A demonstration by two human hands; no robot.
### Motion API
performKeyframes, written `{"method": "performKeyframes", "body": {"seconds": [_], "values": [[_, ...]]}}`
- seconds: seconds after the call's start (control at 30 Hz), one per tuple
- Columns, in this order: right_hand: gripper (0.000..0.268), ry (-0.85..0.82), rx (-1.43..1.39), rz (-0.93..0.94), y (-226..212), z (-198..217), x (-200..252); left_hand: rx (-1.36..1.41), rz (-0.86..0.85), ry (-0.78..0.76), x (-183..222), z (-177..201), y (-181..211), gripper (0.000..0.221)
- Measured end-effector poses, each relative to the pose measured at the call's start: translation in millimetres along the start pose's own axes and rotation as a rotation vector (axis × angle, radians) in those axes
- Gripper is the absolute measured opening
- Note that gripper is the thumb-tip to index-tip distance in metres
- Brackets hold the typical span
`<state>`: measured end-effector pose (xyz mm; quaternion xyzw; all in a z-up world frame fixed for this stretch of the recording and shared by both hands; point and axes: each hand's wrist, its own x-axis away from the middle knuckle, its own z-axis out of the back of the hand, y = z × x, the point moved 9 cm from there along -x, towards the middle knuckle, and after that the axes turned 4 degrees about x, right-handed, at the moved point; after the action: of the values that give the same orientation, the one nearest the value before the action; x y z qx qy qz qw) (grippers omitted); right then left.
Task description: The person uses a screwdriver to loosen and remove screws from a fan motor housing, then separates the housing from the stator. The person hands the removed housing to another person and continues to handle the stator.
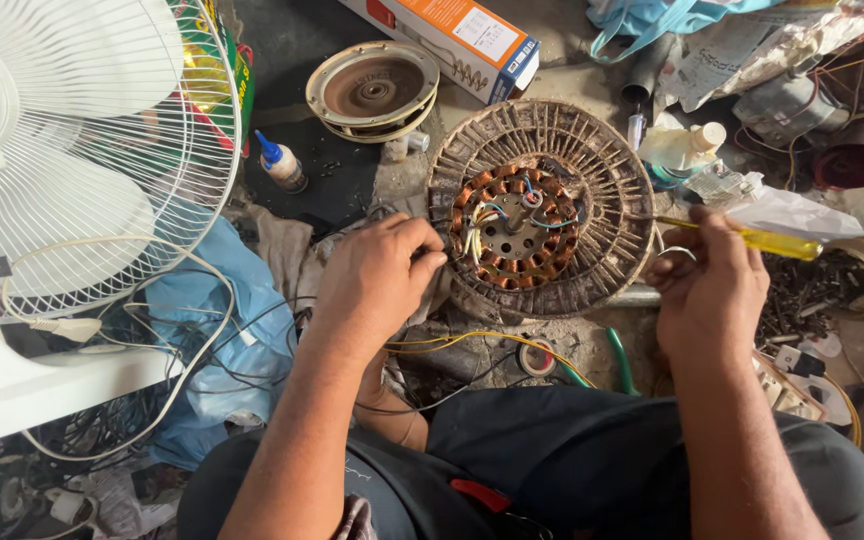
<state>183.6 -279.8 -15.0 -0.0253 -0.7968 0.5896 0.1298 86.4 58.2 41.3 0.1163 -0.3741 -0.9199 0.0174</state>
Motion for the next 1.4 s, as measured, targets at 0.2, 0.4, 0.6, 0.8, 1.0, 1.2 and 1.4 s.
{"method": "performKeyframes", "body": {"seconds": [0.2,0.4,0.6,0.8,1.0,1.2,1.4], "values": [[0.013,-0.079,0.077,-0.042,16.7,-13.1,11.2,0.026,0.038,-0.004,-0.2,-7.0,6.5,0.029],[0.012,-0.123,0.133,-0.035,23.4,-19.0,13.9,0.105,0.141,0.014,1.1,-3.6,-3.6,0.024],[0.013,-0.118,0.159,-0.038,24.9,-17.4,12.0,0.097,0.078,0.037,2.0,5.8,-12.2,0.017],[0.014,-0.121,0.189,-0.040,23.4,-18.7,11.9,0.133,0.002,0.004,1.5,-5.2,-4.7,0.019],[0.015,-0.107,0.208,-0.055,17.5,-26.9,19.0,0.120,0.033,0.016,-0.7,-2.5,-3.9,0.023],[0.011,-0.012,0.264,-0.109,25.6,-18.2,20.7,0.163,0.045,0.014,1.0,-7.2,-8.4,0.021],[0.016,-0.003,0.318,-0.080,31.2,-13.7,10.9,0.078,0.068,0.031,0.2,-44.4,-45.7,0.021]]}}
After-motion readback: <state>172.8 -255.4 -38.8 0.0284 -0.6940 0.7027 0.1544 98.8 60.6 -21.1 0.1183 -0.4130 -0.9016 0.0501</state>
